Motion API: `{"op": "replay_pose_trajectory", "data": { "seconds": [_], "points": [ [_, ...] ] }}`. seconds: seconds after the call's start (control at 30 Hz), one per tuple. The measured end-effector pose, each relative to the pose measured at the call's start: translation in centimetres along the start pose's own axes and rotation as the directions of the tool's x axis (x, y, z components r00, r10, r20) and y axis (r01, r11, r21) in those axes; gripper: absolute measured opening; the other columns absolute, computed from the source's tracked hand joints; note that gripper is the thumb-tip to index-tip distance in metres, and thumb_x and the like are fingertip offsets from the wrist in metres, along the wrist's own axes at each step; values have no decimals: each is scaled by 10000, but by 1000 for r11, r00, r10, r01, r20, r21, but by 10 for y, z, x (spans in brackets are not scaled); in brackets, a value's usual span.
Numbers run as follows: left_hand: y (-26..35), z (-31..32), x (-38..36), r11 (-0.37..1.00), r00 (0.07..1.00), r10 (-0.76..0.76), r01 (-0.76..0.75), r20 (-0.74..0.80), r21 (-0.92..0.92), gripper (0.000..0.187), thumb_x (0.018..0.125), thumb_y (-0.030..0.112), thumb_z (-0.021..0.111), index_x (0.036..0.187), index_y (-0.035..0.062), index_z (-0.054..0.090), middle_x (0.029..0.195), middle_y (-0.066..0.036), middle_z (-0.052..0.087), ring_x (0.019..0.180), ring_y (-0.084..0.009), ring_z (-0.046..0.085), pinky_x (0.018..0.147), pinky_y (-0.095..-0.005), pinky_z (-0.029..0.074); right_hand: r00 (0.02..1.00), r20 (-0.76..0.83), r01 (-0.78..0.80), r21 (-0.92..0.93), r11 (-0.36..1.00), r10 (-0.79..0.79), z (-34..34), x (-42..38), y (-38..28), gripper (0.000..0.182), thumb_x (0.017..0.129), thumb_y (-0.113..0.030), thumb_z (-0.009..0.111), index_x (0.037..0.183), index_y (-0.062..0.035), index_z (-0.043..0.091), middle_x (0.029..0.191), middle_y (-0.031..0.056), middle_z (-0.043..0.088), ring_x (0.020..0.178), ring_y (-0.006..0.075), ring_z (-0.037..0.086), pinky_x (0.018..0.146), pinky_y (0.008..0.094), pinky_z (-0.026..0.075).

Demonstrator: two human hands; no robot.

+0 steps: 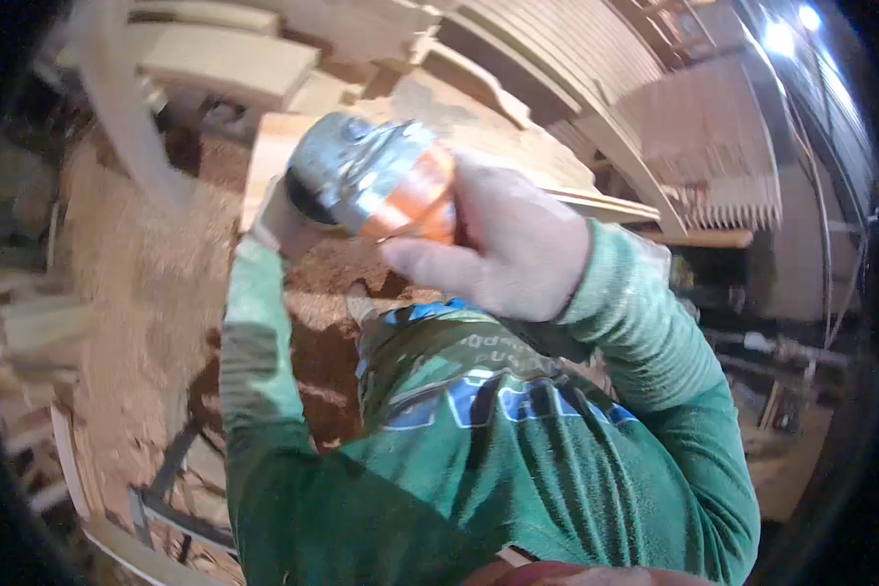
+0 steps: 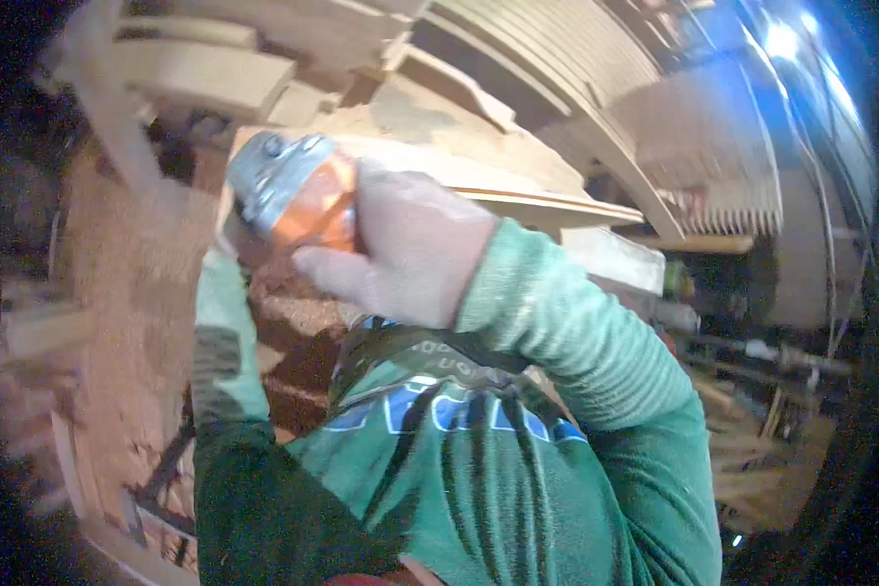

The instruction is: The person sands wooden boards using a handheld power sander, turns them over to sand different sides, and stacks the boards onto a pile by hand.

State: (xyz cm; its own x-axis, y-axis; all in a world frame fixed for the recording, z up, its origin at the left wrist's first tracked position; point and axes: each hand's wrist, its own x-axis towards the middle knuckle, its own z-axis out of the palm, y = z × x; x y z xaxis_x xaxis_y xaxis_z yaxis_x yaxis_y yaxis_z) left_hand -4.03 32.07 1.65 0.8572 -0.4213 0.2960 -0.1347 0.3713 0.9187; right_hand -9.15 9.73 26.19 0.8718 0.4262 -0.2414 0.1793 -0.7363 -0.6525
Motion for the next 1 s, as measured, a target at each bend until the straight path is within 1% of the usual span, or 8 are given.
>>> {"op": "replay_pose_trajectory", "data": {
  "seconds": [0.03, 0.1, 0.17, 0.2, 0.37, 0.43, 0.7, 1.0],
  "points": [
    [-3, -5, -2, 924, 986, -161, 133, -50, -358, 594, 886, 123, 768, 1418, 37, 520, 1407, -117, 588, 1306, -209, 547, 1121, -387, 427, 999, 18, -29, -24, 999, 30, -4, -4, 0, 559, 860, -425, 717, 1031, 97, 608, 889, 316, 665, 898, 461, 676, 834, 503, 532],
    [-11, -13, -2, 390, 858, -510, 287, 55, -875, 580, 859, 94, 791, 1382, 17, 551, 1344, -124, 632, 1259, -216, 585, 1091, -396, 459, 993, 36, -110, -57, 992, 113, -10, -15, 3, 590, 851, -439, 719, 1010, 115, 593, 885, 328, 663, 908, 471, 677, 832, 500, 538],
    [-6, -14, -7, 903, 897, -427, 419, -117, -92, 519, 851, 56, 790, 1321, -19, 584, 1256, -121, 674, 1163, -215, 638, 1004, -380, 520, 982, 29, -183, -73, 980, 186, -18, -30, 5, 606, 855, -422, 732, 1089, 106, 548, 891, 311, 664, 909, 456, 683, 820, 483, 542],
    [0, -10, -5, 849, 935, -321, 355, -152, 390, 489, 846, 37, 789, 1291, -38, 601, 1212, -120, 695, 1115, -214, 664, 960, -372, 551, 980, 15, -199, -58, 978, 200, -20, -38, 11, 605, 865, -397, 742, 1157, 88, 528, 904, 296, 666, 911, 446, 684, 819, 476, 538],
    [23, 13, 8, 893, 924, -334, 374, -189, 252, 430, 805, -109, 752, 1210, -93, 608, 1127, -142, 704, 1028, -213, 697, 876, -342, 605, 946, -25, -324, -6, 946, 323, -34, -73, 36, 641, 867, -334, 758, 1294, 59, 487, 1014, 265, 701, 967, 415, 700, 872, 441, 548],
    [21, 6, 6, 880, 913, -366, 402, -179, 255, 541, 768, -144, 759, 1269, -97, 561, 1185, -172, 673, 1079, -262, 683, 907, -408, 620, 952, -130, -268, 76, 960, 276, -35, -87, 55, 625, 854, -405, 719, 1116, 129, 529, 914, 319, 681, 912, 455, 689, 840, 490, 541],
    [22, 8, 3, 773, 908, -317, 415, -275, 479, 652, 746, -78, 834, 1319, -71, 524, 1238, -177, 646, 1099, -249, 667, 908, -380, 601, 921, -184, -287, 272, 919, 342, -60, -133, 104, 608, 897, -345, 713, 1316, 49, 517, 1106, 230, 698, 1054, 348, 693, 936, 428, 529],
    [38, 24, 12, 705, 922, -247, 382, -298, 597, 356, 733, -76, 814, 1051, -33, 660, 954, -52, 700, 923, -132, 650, 833, -279, 530, 860, -284, -318, 354, 880, 425, -98, -193, 162, 548, 937, -322, 699, 1339, 18, 546, 1154, 159, 685, 1067, 233, 651, 970, 377, 508]
  ]
}}
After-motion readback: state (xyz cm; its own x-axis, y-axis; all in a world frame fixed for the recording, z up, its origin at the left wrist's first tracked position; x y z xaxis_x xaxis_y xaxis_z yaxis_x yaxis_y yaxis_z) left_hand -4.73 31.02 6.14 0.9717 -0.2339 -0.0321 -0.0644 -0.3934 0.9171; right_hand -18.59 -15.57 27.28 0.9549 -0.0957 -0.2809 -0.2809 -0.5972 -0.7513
